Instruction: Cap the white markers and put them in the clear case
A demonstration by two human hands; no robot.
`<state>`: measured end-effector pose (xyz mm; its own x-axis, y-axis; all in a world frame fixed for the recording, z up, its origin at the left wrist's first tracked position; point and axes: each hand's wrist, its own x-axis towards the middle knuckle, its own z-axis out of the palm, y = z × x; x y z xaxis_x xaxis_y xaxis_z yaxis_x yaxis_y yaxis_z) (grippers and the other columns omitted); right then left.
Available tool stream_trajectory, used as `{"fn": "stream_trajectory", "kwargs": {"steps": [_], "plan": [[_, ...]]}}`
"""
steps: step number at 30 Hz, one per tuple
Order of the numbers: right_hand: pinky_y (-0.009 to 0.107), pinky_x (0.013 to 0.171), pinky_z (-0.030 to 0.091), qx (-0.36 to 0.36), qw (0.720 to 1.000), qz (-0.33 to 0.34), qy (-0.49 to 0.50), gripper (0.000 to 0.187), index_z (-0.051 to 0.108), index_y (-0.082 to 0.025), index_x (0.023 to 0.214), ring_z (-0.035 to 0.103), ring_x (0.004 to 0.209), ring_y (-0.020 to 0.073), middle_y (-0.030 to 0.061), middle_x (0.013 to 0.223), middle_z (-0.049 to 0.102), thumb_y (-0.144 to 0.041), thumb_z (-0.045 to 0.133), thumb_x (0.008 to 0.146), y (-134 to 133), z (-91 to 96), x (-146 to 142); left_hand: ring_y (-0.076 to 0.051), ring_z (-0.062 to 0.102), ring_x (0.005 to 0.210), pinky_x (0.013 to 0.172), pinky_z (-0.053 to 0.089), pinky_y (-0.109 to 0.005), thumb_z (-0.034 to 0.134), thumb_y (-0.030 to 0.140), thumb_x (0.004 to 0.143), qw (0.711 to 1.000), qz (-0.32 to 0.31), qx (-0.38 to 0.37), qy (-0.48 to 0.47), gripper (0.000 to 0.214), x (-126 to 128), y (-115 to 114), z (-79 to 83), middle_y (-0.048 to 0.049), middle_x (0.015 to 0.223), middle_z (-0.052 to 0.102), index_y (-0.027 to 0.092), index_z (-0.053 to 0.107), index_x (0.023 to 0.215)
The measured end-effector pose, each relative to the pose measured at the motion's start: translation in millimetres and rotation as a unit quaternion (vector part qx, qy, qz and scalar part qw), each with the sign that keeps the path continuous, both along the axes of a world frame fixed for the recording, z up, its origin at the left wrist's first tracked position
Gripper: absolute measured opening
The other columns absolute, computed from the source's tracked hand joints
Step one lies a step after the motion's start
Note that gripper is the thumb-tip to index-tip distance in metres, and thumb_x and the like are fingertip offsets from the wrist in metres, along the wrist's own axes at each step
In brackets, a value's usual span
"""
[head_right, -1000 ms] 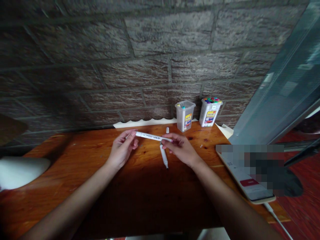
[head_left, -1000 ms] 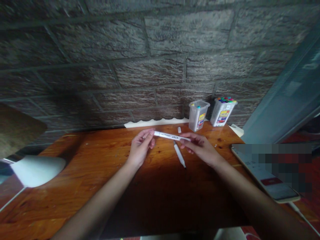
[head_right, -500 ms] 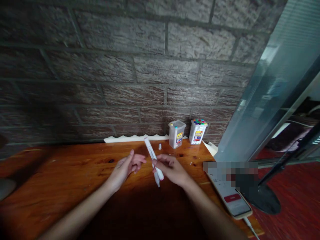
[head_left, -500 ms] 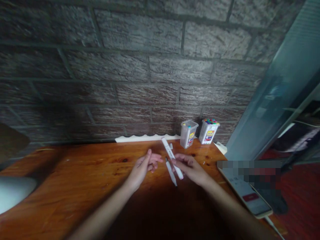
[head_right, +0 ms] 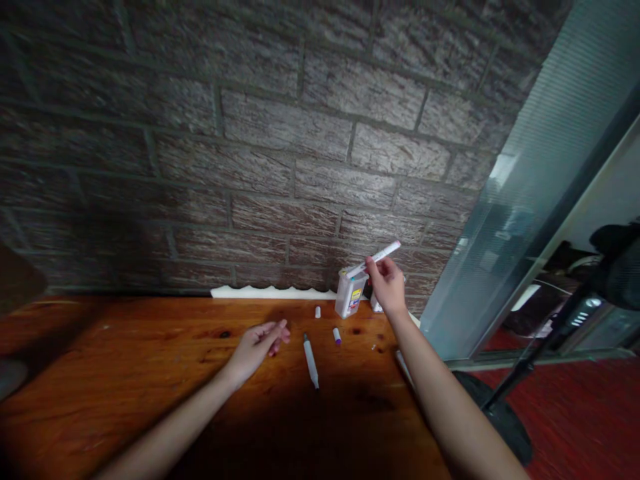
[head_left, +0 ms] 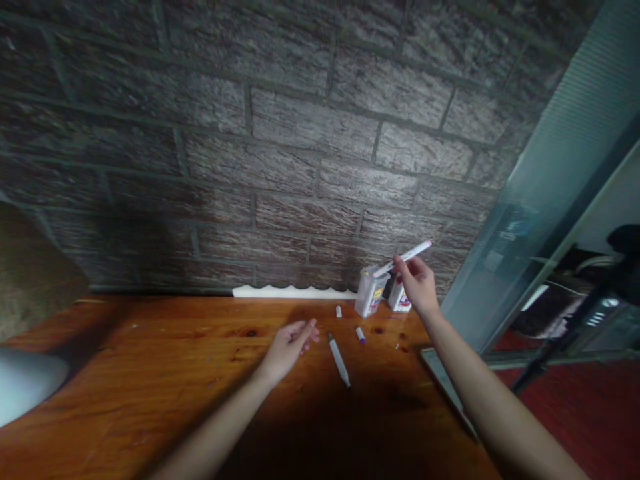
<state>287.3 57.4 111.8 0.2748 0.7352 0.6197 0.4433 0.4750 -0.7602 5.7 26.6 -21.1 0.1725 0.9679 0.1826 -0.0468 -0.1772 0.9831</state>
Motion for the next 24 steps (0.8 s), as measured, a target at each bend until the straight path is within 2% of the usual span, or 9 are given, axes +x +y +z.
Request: {"fn": "stream_trajectory", "kwargs": {"steps": [1,3,5,8,10,15,19,21,24], "plan": [[0.026,0.056,0.044,-0.002,0.997,-0.039,-0.065,0.036,0.061,-0.018,0.083,0.057,0.059,0.0144,0.0026,0.071,0.065,-0.053,0.059,0.083,7.1,11.3,4.5,-0.011,0.049,0.055,0.049,0.036,-0.022,0.060,0.062,0.080,1.000,-0.001,0.002,0.001,0.050,0.5,-0.3,0.5,-0.0051,0.070,0.067,0.012,0.068,0.079],[0.026,0.065,0.046,-0.041,0.975,-0.107,-0.188,0.030,0.062,-0.017,0.099,0.063,0.070,0.0168,0.0053,0.081,0.070,-0.043,0.060,0.085,18.6,25.5,9.2,-0.011,0.048,0.055,0.050,0.036,-0.022,0.059,0.061,0.081,1.000,-0.006,0.009,0.007,0.050,1.5,-0.7,1.1,-0.0048,0.069,0.067,0.013,0.068,0.077],[0.026,0.069,0.046,-0.099,0.953,-0.126,-0.259,0.030,0.061,-0.016,0.109,0.067,0.075,0.0181,0.0071,0.087,0.073,-0.034,0.059,0.085,25.7,29.0,8.5,-0.011,0.048,0.054,0.050,0.036,-0.022,0.058,0.062,0.081,1.000,-0.012,0.017,0.012,0.050,2.2,-0.5,0.7,-0.0047,0.068,0.066,0.013,0.068,0.076],[0.025,0.064,0.046,-0.172,0.935,-0.083,-0.298,0.021,0.067,-0.017,0.094,0.068,0.064,0.0179,0.0050,0.069,0.071,-0.035,0.056,0.088,29.6,22.7,1.0,-0.011,0.048,0.054,0.050,0.036,-0.023,0.057,0.062,0.082,1.000,-0.012,0.023,0.015,0.050,2.1,0.8,-0.5,-0.0047,0.069,0.066,0.013,0.067,0.076],[0.023,0.061,0.045,-0.215,0.923,-0.045,-0.315,0.029,0.068,-0.018,0.082,0.066,0.054,0.0165,0.0022,0.055,0.066,-0.041,0.052,0.091,30.1,17.1,-4.4,-0.011,0.048,0.053,0.050,0.036,-0.023,0.057,0.063,0.081,1.000,-0.009,0.024,0.016,0.051,1.4,1.3,-0.5,-0.0048,0.069,0.067,0.014,0.067,0.076],[0.022,0.055,0.044,-0.273,0.905,0.001,-0.326,0.035,0.068,-0.018,0.074,0.064,0.045,0.0155,0.0007,0.048,0.062,-0.045,0.053,0.091,33.8,11.0,-7.6,-0.012,0.050,0.055,0.053,0.039,-0.024,0.057,0.063,0.080,0.999,-0.023,0.029,0.037,0.050,1.2,-3.6,4.2,-0.0052,0.070,0.067,0.014,0.067,0.078],[0.021,0.052,0.044,-0.273,0.908,0.025,-0.318,0.028,0.070,-0.018,0.071,0.064,0.047,0.0145,0.0017,0.057,0.068,-0.038,0.059,0.087,37.0,9.1,-1.4,-0.013,0.053,0.061,0.059,0.042,-0.025,0.058,0.057,0.081,0.992,-0.075,0.058,0.080,0.043,3.0,-9.2,7.2,-0.0039,0.073,0.068,0.015,0.066,0.081],[0.020,0.054,0.045,-0.242,0.923,0.011,-0.299,0.021,0.072,-0.018,0.082,0.064,0.049,0.0127,0.0025,0.071,0.073,-0.033,0.058,0.086,34.1,5.9,0.9,-0.014,0.053,0.061,0.060,0.043,-0.025,0.057,0.056,0.083,0.989,-0.087,0.067,0.100,0.040,3.8,-10.5,6.8,-0.0031,0.073,0.067,0.017,0.065,0.080],[0.023,0.060,0.047,-0.163,0.952,-0.039,-0.255,0.029,0.068,-0.017,0.103,0.065,0.058,0.0122,0.0076,0.097,0.074,-0.034,0.048,0.091,20.8,-6.3,-2.6,-0.014,0.054,0.060,0.061,0.043,-0.025,0.055,0.054,0.085,0.984,-0.086,0.085,0.128,0.039,4.0,-10.2,4.3,-0.0023,0.073,0.068,0.018,0.066,0.080]]}}
